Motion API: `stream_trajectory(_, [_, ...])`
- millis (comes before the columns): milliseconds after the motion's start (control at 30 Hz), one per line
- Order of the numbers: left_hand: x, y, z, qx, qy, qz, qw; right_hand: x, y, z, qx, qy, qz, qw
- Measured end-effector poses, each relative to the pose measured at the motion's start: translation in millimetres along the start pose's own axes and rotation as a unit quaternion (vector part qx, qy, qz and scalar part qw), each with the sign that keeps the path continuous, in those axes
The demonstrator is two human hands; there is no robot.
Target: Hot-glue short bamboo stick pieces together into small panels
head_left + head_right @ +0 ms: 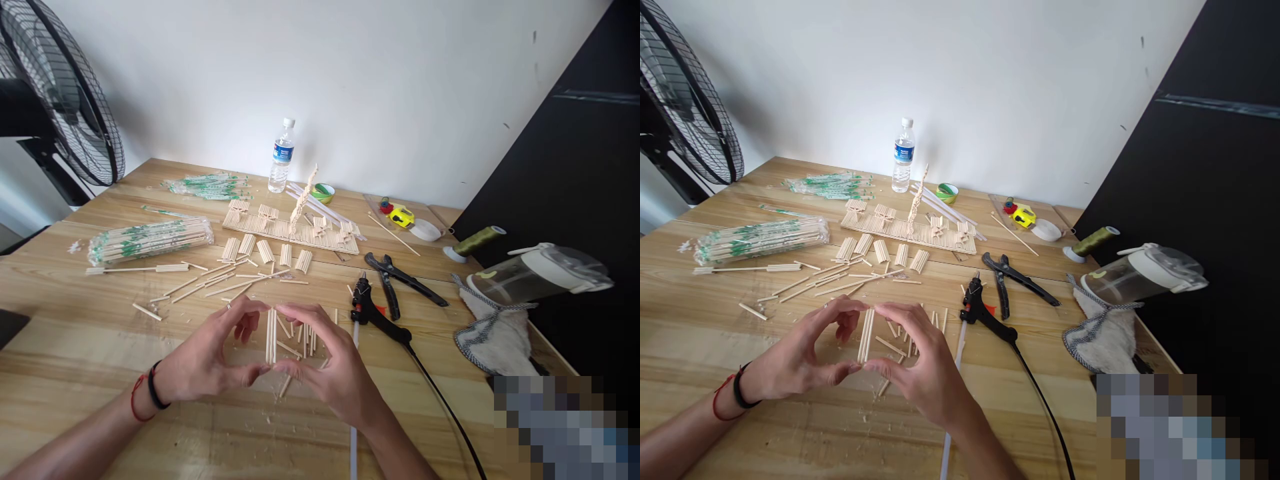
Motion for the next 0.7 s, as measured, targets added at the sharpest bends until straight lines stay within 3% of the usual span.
stream_trajectory(700, [2.3,0.8,-3.3,-0.013,-0.001,-0.007,1.000,-0.4,1.2,-1.6,-0.013,-0.001,0.012,1.000])
Point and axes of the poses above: each hand's wrist, its own x-axis away from the middle knuckle, its own z-axis out of the back of the hand, y = z × x, the point moved 1 cm from there along -x, towards the middle knuckle, and after that the axes turned 2 degrees about -y, right-handed, at the moved point
